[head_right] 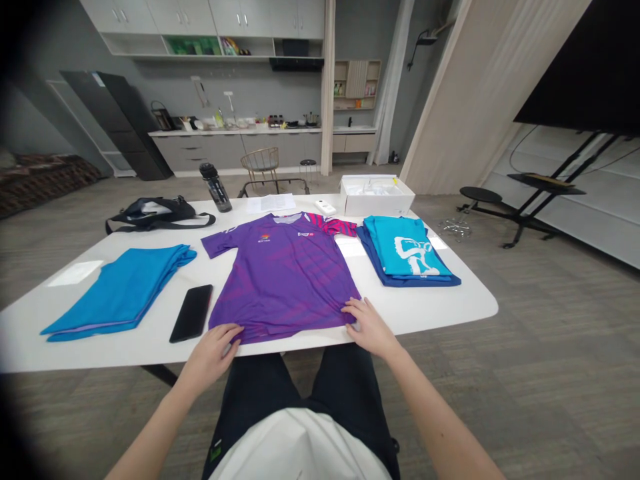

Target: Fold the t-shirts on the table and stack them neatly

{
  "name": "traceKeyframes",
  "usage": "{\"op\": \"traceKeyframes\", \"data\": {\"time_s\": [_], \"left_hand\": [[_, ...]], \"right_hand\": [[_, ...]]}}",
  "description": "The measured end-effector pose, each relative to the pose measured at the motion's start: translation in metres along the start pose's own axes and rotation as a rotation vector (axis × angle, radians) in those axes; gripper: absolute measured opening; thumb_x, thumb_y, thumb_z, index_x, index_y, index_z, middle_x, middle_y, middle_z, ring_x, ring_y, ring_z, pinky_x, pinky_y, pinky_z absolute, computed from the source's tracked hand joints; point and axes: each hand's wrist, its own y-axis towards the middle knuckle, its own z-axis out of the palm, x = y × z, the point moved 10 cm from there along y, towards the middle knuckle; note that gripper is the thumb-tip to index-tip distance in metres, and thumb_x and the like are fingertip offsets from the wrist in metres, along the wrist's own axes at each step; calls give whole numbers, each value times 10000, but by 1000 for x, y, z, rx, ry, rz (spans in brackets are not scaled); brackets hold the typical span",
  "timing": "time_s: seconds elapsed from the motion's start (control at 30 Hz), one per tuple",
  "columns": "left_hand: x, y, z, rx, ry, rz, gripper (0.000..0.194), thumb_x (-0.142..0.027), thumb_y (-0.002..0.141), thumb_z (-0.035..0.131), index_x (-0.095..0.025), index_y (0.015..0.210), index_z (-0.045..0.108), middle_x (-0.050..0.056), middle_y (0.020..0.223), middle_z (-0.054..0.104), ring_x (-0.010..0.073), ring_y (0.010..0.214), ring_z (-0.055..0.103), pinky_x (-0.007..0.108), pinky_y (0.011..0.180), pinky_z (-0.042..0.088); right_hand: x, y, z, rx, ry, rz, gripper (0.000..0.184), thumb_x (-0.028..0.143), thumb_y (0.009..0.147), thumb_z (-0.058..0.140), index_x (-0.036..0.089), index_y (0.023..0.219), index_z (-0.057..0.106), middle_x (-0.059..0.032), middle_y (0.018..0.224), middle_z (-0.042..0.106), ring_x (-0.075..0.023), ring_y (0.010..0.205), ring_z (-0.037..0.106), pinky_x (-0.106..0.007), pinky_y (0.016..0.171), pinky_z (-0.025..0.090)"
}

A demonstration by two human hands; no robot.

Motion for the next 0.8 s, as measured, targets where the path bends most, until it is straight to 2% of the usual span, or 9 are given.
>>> {"op": "traceKeyframes", "data": {"time_s": [0.07, 0.13, 0.3, 0.4, 0.53, 0.63, 0.8], "left_hand": [[5, -4, 0, -5, 32, -22, 350, -232, 953, 486, -213, 1250, 670, 98, 1257, 678, 261, 1164, 628, 433, 1044, 492], [10, -7, 0, -13, 63, -48, 367, -198, 940, 470, -205, 1243, 677, 101, 1260, 678, 266, 1157, 631, 438, 1046, 488], [11, -5, -3, -40, 129, -88, 318, -249, 999, 435, -186, 1170, 695, 109, 1193, 706, 271, 1097, 653, 427, 964, 499], [6, 1, -11, -70, 169, -113, 318, -306, 1031, 415, -183, 1135, 690, 106, 1136, 722, 268, 1045, 669, 410, 880, 491], [5, 8, -24, -122, 221, -140, 311, -263, 1041, 382, -170, 1147, 660, 107, 1119, 724, 256, 1018, 664, 394, 846, 456], [8, 9, -28, -126, 289, -145, 303, -222, 1029, 375, -161, 1162, 641, 114, 1102, 715, 259, 978, 647, 392, 821, 431], [11, 2, -27, -85, 451, -189, 310, -230, 993, 432, -159, 1226, 624, 127, 1084, 690, 293, 956, 609, 405, 779, 411]], "right_hand": [[-8, -2, -3, -11, -30, 15, 437, 171, 832, 579, 221, 1257, 663, -104, 1362, 639, -273, 1327, 551, -556, 1200, 298], [-12, -1, -7, -33, -34, 17, 416, 147, 848, 536, 221, 1235, 670, -99, 1309, 672, -262, 1269, 593, -526, 1157, 368], [1, 5, -15, -123, -55, 29, 184, 226, 938, 523, 215, 1026, 684, -82, 1106, 720, -246, 1099, 645, -410, 1020, 478], [10, 7, -16, -179, -99, 86, 151, 302, 933, 569, 216, 1020, 658, -78, 1041, 708, -252, 1031, 643, -389, 967, 482], [11, 8, -11, -196, -165, 145, 104, 244, 898, 557, 221, 944, 648, -78, 973, 696, -258, 983, 637, -381, 929, 472], [1, 7, -14, -239, -183, 222, 144, 188, 890, 511, 217, 964, 631, -72, 952, 700, -247, 924, 647, -363, 863, 476], [-17, -2, -32, -339, -228, 408, 308, 85, 823, 478, 216, 1075, 597, -65, 982, 698, -238, 861, 652, -329, 737, 455]]}}
